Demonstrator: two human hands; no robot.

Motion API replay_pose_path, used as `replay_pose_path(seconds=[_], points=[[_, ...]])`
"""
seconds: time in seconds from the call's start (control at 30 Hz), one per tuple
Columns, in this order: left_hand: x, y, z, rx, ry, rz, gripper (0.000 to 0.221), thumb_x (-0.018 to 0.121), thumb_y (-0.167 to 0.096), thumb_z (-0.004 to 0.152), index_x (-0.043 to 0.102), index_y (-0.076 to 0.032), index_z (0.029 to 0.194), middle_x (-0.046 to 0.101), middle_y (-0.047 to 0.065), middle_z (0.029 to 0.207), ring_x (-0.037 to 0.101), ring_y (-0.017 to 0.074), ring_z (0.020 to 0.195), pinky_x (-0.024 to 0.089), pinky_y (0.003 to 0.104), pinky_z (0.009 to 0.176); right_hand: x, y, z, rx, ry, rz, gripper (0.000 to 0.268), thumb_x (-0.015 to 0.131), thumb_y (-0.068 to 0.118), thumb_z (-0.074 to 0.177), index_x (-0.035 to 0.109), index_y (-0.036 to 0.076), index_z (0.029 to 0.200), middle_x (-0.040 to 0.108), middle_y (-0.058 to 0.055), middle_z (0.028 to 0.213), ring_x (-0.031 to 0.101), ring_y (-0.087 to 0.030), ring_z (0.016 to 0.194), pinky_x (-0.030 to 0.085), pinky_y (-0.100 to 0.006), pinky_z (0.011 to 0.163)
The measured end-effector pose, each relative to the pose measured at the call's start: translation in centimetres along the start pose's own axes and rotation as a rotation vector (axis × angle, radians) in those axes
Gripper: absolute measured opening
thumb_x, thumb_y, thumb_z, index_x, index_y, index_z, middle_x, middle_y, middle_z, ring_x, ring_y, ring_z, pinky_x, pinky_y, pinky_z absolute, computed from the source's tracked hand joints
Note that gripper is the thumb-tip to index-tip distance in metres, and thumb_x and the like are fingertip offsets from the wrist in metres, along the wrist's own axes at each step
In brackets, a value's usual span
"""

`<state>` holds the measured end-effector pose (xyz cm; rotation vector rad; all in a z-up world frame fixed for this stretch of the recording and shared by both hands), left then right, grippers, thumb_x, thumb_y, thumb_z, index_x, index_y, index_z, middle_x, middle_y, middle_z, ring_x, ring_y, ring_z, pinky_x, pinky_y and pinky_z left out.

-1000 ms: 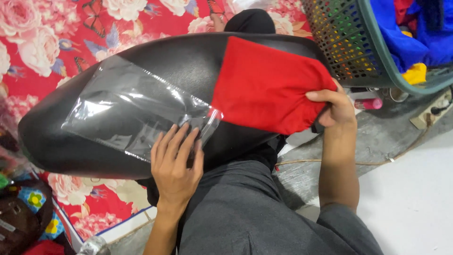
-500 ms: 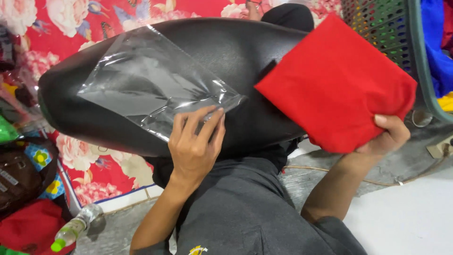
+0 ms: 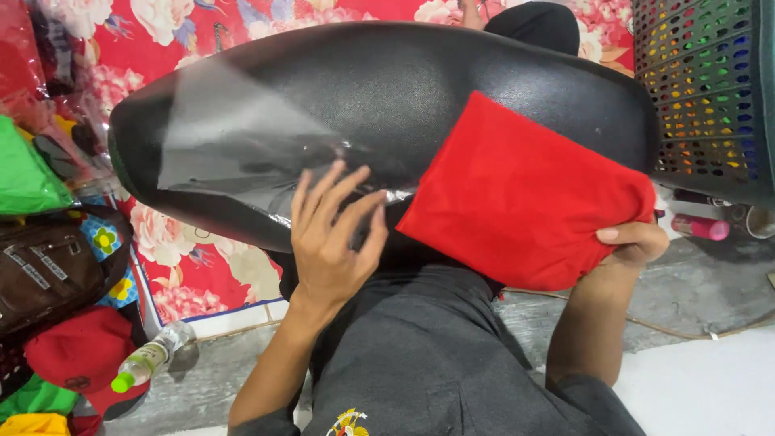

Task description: Folding a red fabric cover, placing it into a plastic bag, and then fitting a blue elasticated cover onto a motorcycle seat.

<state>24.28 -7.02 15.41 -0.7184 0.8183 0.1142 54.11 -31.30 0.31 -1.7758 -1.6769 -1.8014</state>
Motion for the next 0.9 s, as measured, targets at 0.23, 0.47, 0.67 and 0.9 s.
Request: replay_pose_path(seconds=[0.23, 0.47, 0.67, 0.9], points=[[1.0, 2.3, -0.3, -0.057, 0.205, -0.003, 0.068, 0.080, -0.054, 0.088, 0.058, -0.014, 0.139, 0.054, 0.017, 0.150, 0.057, 0.0373, 0.136, 0.041, 0.053, 0.115, -1.0, 1.7, 1.1, -0.144, 0.136, -0.058, 0.076, 0.058, 0.001, 0.064, 0.056, -0.011, 0.139, 0.069, -0.024, 0.133, 0.064, -0.040, 0.128, 0.048, -0.048, 0.122], [1.4, 10.1, 1.8, -0.513, 0.187, -0.529, 0.037, 0.075, -0.019, 0.097, 0.061, -0.010, 0.130, 0.071, 0.011, 0.120, 0.072, 0.0230, 0.101, 0.059, 0.033, 0.089, 2.5, -2.9, 2.2, 0.004, 0.388, 0.093, 0.058, 0.054, -0.004, 0.072, 0.060, -0.016, 0.129, 0.072, -0.025, 0.125, 0.068, -0.040, 0.118, 0.049, -0.050, 0.111], [1.3, 13.3, 3.9, -0.665, 0.411, -0.819, 0.028, 0.071, -0.017, 0.098, 0.064, -0.005, 0.123, 0.070, 0.020, 0.116, 0.075, 0.0313, 0.097, 0.065, 0.042, 0.082, 16.7, -6.3, 0.4, 0.184, 0.371, 0.033, 0.068, 0.059, -0.007, 0.065, 0.058, -0.012, 0.133, 0.073, -0.023, 0.103, 0.075, -0.036, 0.094, 0.056, -0.041, 0.087], [0.6, 10.7, 8.1, -0.289, 0.762, -0.437, 0.032, 0.065, -0.013, 0.099, 0.068, -0.004, 0.129, 0.073, 0.026, 0.110, 0.078, 0.0367, 0.084, 0.060, 0.050, 0.076, 4.4, -8.4, 3.6, 0.302, 0.384, 0.138, 0.085, 0.046, -0.014, 0.060, 0.046, -0.013, 0.145, 0.068, -0.033, 0.098, 0.075, -0.050, 0.078, 0.058, -0.063, 0.076]])
Point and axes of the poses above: each hand's wrist, its own z-axis towards the middle knuckle, its own x-axis out of the palm, y = z × x, the point moved 8 cm from there along z, towards the middle knuckle
